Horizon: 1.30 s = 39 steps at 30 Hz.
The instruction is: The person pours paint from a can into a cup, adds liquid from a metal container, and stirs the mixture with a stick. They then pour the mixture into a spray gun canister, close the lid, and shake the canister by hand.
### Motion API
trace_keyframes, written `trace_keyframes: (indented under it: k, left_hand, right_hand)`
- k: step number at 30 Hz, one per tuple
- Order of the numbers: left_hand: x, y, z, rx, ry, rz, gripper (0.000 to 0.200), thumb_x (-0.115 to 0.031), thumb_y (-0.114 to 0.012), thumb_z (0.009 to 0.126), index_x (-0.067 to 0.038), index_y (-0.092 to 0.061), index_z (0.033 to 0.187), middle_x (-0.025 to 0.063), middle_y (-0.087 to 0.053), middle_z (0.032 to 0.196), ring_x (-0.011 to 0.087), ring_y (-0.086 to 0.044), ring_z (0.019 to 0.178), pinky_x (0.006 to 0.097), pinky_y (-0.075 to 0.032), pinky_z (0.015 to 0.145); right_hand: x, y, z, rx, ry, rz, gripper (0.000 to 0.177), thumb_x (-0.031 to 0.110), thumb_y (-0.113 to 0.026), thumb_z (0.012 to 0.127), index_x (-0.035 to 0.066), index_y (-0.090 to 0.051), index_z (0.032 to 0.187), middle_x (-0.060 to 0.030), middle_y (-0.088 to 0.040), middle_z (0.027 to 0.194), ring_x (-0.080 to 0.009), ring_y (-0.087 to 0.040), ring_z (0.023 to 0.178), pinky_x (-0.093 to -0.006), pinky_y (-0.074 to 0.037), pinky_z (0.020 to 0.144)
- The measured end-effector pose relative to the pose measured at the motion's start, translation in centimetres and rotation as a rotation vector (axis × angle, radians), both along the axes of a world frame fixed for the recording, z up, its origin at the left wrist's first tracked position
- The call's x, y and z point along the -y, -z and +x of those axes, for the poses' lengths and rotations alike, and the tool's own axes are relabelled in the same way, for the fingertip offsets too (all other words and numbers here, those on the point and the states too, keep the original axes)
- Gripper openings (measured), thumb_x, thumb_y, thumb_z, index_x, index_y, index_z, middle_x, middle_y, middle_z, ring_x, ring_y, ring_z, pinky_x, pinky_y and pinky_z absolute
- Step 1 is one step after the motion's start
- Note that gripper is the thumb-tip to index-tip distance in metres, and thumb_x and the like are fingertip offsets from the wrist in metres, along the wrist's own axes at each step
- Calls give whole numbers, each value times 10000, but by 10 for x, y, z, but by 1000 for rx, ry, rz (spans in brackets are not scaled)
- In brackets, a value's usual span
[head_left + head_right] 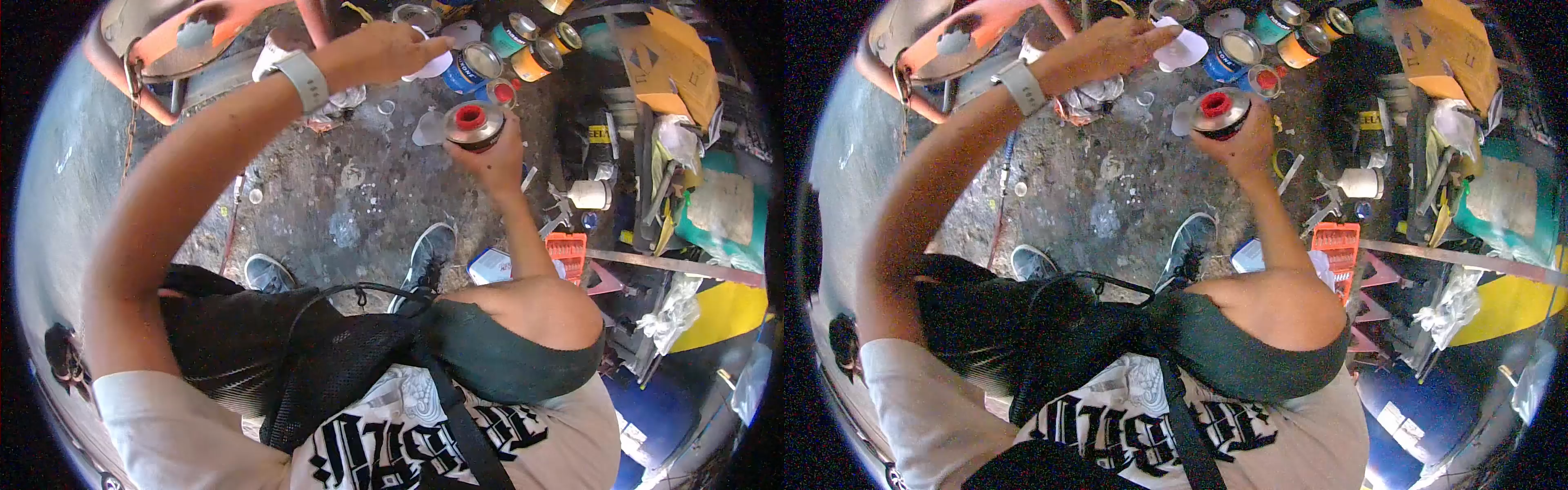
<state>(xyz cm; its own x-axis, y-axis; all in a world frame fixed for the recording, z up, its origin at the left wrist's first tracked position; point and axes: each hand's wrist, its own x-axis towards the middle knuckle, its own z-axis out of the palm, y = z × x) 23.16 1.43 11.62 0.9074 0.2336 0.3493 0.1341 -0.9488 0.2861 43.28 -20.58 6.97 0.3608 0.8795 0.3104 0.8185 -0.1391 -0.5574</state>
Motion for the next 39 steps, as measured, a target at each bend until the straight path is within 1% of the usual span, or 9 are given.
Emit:
trace_keyframes:
  k: [1, 2, 6, 15, 21, 28, 30, 33, 39]
  left_hand:
    - [-1, -8, -11, 35, 21, -41, 463, -142, -570, 944, -78, -514, 1399, 198, -701, 892, 346, -701, 748, 435, -586, 689]
    - [11, -41, -16, -234, -237, -637, 451, -105, -570, 938, -72, -525, 1385, 188, -696, 982, 346, -699, 807, 424, -581, 722]
    - [3, 16, -70, -109, 72, 108, 357, -120, -525, 983, -39, -534, 1331, 201, -658, 1086, 361, -673, 879, 425, -558, 725]
    - [38, 68, -138, -387, -123, -694, 505, -488, -499, 1024, -4, -642, 1011, 215, -632, 746, 397, -649, 728, 495, -510, 707]
    - [40, 66, -139, -360, -42, -632, 513, -457, -464, 1032, 27, -634, 1034, 248, -648, 928, 400, -655, 902, 523, -496, 772]
    - [37, 84, -136, -415, -4, -659, 442, -418, -482, 1032, -12, -649, 1094, 191, -628, 820, 363, -659, 793, 451, -522, 715]
    - [36, 102, -136, -117, 231, -318, 459, -429, -493, 1026, -6, -657, 1092, 167, -641, 821, 334, -670, 784, 413, -534, 700]
    - [38, 93, -132, -391, 26, -724, 493, -457, -500, 1016, 8, -663, 1032, 157, -651, 798, 309, -676, 744, 406, -538, 652]
    - [40, 100, -126, -412, -56, -785, 563, -514, -495, 1001, 25, -652, 959, 152, -676, 788, 296, -691, 701, 388, -552, 604]
  right_hand:
    - [0, 3, 11, 3, -11, -12, 1037, 477, -947, 527, -17, -449, 1292, -224, -585, 1187, -380, -580, 1126, -464, -459, 988]
    - [1, 6, 21, 131, -26, -67, 1044, 468, -944, 527, -20, -447, 1305, -229, -582, 1203, -388, -579, 1134, -473, -457, 995]
    - [-5, 2, 36, 389, -81, -225, 1031, 451, -932, 527, -34, -467, 1309, -244, -597, 1197, -409, -586, 1129, -496, -458, 997]
    - [-20, 1, 35, 622, -264, -423, 891, 386, -898, 545, -26, -517, 1238, -220, -621, 1119, -400, -596, 1062, -483, -484, 893]
    - [-28, 9, 35, 767, -353, -435, 950, 362, -887, 517, -12, -475, 1288, -213, -603, 1165, -405, -594, 1064, -492, -480, 884]
    - [-44, -1, 21, 887, -412, -617, 929, 326, -885, 517, 8, -480, 1290, -185, -584, 1208, -381, -577, 1124, -477, -469, 929]
    - [-46, -3, 20, 930, -452, -589, 925, 309, -890, 511, 18, -480, 1287, -172, -585, 1202, -372, -579, 1121, -472, -469, 936]
    - [-52, -5, 17, 993, -512, -579, 918, 282, -899, 497, 36, -480, 1276, -150, -587, 1181, -355, -584, 1111, -466, -471, 944]
    - [-65, -5, 10, 1024, -524, -686, 881, 276, -902, 496, 48, -486, 1237, -139, -589, 1155, -343, -587, 1108, -467, -473, 948]
